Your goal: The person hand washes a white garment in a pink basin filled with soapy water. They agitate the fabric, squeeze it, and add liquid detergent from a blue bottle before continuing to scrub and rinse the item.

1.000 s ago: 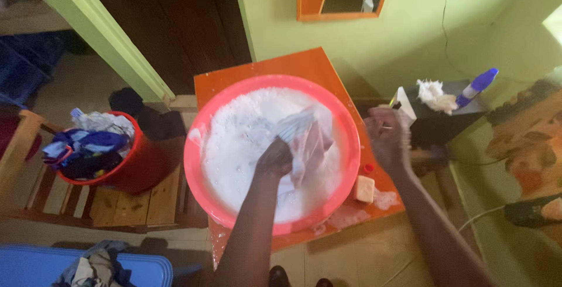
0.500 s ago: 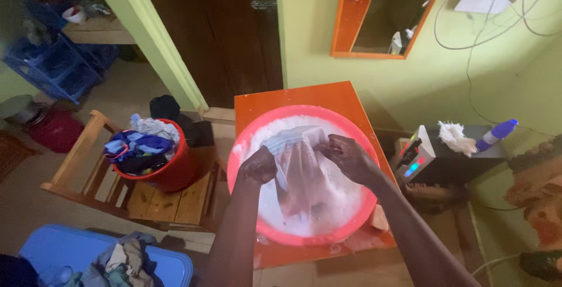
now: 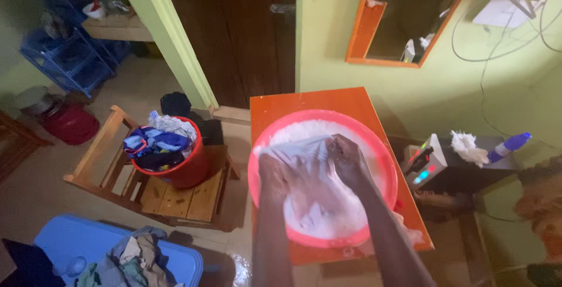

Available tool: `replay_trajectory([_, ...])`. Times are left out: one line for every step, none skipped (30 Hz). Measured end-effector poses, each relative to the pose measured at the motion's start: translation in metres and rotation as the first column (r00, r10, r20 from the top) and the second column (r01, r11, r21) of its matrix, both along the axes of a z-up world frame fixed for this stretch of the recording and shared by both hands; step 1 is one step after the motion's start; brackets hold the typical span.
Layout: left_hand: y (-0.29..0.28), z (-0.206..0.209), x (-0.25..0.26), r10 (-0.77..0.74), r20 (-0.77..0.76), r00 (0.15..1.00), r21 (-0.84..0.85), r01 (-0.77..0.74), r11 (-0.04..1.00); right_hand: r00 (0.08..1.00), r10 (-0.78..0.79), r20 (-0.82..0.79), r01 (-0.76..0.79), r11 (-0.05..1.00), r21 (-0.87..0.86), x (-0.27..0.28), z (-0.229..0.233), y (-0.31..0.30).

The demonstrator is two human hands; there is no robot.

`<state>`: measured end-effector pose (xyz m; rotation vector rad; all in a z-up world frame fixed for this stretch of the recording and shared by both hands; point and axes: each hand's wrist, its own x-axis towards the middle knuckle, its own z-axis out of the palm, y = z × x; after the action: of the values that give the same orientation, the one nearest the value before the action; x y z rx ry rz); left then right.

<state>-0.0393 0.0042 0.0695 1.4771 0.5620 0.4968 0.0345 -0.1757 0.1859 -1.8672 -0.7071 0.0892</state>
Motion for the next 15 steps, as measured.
replay_trajectory([-0.007,-0.005,-0.005,-0.008,-0.024,1.0,0.032,0.009,0.999,1.0,-0.008,0.004,0.008,1.0,0.03,-0.007,0.001,0.002])
replay_trajectory([-0.011,-0.009,-0.008,-0.018,-0.045,0.999,0.063,0.021,0.998,1.0,-0.016,0.007,0.016,0.998,0.06,-0.013,0.002,0.005])
replay_trajectory([-0.017,-0.014,-0.01,-0.029,-0.065,0.997,0.074,0.034,0.997,0.999,-0.033,-0.018,0.035,0.996,0.084,-0.018,0.002,0.003])
replay_trajectory([-0.022,-0.019,-0.012,-0.033,-0.085,0.996,0.069,0.039,0.997,0.998,-0.05,-0.044,0.054,0.993,0.106,-0.022,0.001,0.002])
replay_trajectory([-0.019,-0.021,-0.012,-0.037,-0.1,0.994,0.068,0.044,0.997,0.995,-0.066,-0.068,0.075,0.988,0.134,-0.025,0.001,0.003])
replay_trajectory([-0.016,-0.023,-0.01,-0.039,-0.118,0.992,0.065,0.047,0.997,0.988,-0.075,-0.136,0.095,0.985,0.144,-0.029,0.0,0.005])
replay_trajectory([-0.012,-0.025,-0.007,-0.04,-0.131,0.991,0.06,0.048,0.997,0.976,-0.086,-0.2,0.119,0.981,0.157,-0.031,0.0,0.006])
replay_trajectory([-0.008,-0.026,-0.002,-0.045,-0.143,0.989,0.056,0.054,0.997,0.96,-0.095,-0.264,0.143,0.975,0.168,-0.033,0.0,0.007])
replay_trajectory([-0.004,-0.026,0.005,-0.046,-0.156,0.987,0.057,0.056,0.997,0.962,-0.107,-0.252,0.148,0.978,0.148,-0.031,0.002,0.006])
replay_trajectory([-0.001,-0.027,0.013,-0.052,-0.174,0.983,0.063,0.064,0.996,0.964,-0.119,-0.239,0.153,0.98,0.128,-0.028,0.005,0.006])
replay_trajectory([0.004,-0.028,0.021,-0.053,-0.199,0.979,0.073,0.069,0.995,0.965,-0.129,-0.228,0.157,0.982,0.109,-0.027,0.007,0.007])
replay_trajectory([0.008,-0.03,0.029,-0.055,-0.228,0.972,0.082,0.076,0.994,0.966,-0.132,-0.22,0.159,0.981,0.108,-0.028,0.008,0.008])
replay_trajectory([0.013,-0.034,0.035,-0.064,-0.266,0.962,0.095,0.092,0.991,0.969,-0.135,-0.209,0.16,0.981,0.106,-0.026,0.011,0.009])
replay_trajectory([0.02,-0.038,0.041,-0.067,-0.304,0.95,0.112,0.105,0.988,0.971,-0.138,-0.197,0.161,0.981,0.105,-0.025,0.013,0.01])
replay_trajectory([0.025,-0.044,0.047,-0.073,-0.351,0.934,0.126,0.124,0.984,0.967,-0.101,-0.233,0.132,0.984,0.118,-0.025,0.014,0.01])
